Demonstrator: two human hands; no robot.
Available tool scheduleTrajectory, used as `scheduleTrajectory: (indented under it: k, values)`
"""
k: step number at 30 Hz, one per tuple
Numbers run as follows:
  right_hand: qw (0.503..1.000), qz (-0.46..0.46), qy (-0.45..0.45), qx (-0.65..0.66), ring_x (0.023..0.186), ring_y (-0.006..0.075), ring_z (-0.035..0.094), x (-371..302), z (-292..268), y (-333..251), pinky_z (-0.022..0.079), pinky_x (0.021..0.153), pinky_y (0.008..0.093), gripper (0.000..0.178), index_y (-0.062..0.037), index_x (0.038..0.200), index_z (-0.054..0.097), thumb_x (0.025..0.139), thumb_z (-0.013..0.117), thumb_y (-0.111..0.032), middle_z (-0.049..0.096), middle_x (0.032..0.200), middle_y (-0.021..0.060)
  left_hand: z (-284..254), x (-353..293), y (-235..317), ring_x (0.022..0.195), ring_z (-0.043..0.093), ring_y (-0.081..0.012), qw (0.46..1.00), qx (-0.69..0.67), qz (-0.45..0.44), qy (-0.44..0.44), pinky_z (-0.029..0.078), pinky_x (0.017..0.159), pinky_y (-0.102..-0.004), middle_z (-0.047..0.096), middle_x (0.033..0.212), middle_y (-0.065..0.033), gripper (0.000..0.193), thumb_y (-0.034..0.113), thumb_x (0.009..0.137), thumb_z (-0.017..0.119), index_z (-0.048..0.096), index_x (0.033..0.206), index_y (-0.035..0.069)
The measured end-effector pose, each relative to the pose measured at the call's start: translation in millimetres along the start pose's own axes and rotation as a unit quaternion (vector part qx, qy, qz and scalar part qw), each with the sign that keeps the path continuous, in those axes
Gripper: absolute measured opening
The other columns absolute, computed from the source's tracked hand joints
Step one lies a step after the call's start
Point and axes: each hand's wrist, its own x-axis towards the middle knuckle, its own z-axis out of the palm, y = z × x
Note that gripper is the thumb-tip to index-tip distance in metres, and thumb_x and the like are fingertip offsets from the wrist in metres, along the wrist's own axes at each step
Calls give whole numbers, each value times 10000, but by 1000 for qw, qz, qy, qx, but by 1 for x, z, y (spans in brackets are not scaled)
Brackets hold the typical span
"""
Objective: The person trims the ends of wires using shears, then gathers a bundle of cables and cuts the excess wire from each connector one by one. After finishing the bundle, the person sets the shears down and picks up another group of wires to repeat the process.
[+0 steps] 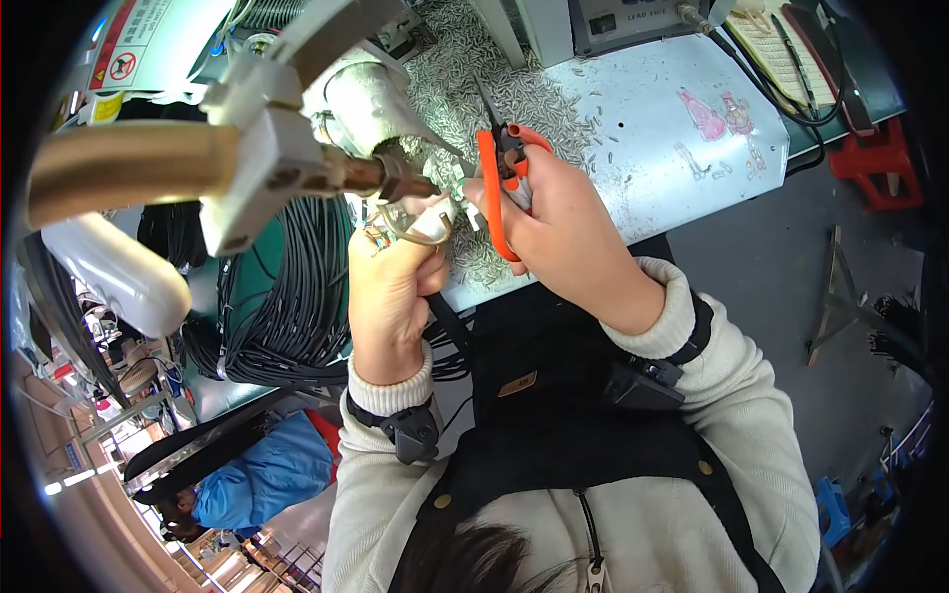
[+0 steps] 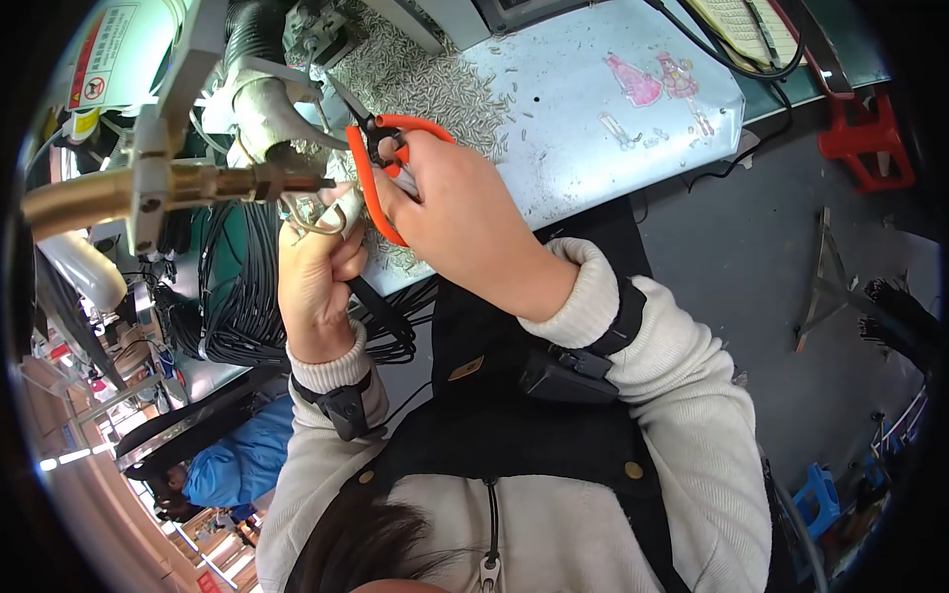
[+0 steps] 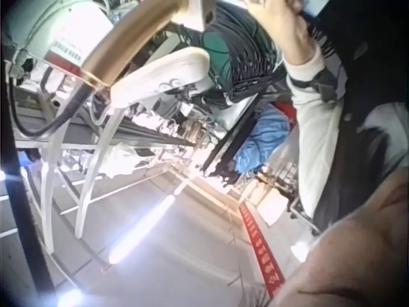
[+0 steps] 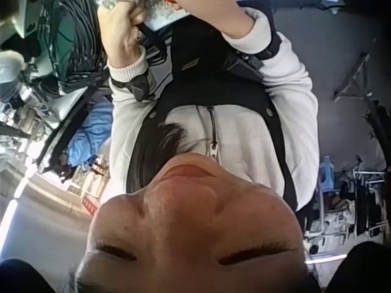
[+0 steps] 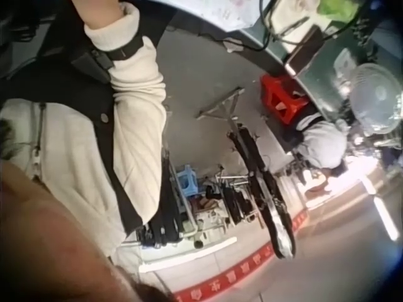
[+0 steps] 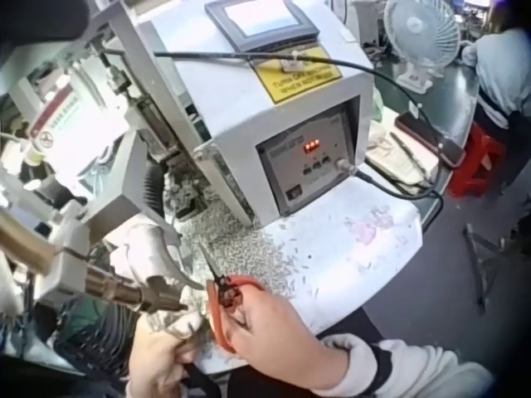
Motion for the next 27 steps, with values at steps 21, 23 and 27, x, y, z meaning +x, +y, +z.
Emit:
scheduleTrajectory:
  k: [21, 23, 27]
  values:
    - [961, -135, -157, -181, 592, 96, 516, -52, -10, -15, 403, 554, 216, 159, 1, 873, 546, 756, 613, -83, 563, 683, 60, -1, -68, -36, 804, 533, -132, 972, 183, 103, -108, 425, 696, -230, 561, 923, -52, 206, 30, 800, 534, 535, 997, -31]
    - [978, -100, -116, -144, 587, 93, 516, -55, -12, -13, 407, 550, 216, 144, 9, 859, 549, 765, 606, -83, 564, 674, 58, -3, -67, -33, 750, 521, -109, 988, 96, 34, -114, 415, 643, -211, 554, 873, -38, 165, 15, 782, 554, 538, 942, -23]
    - [993, -66, -73, -65, 587, 90, 525, -60, -9, -5, 412, 544, 207, 139, 22, 839, 549, 783, 594, -97, 564, 662, 55, -1, -70, -34, 687, 502, -85, 997, -21, 34, -64, 394, 587, -190, 534, 801, -26, 126, -7, 758, 575, 539, 878, -8]
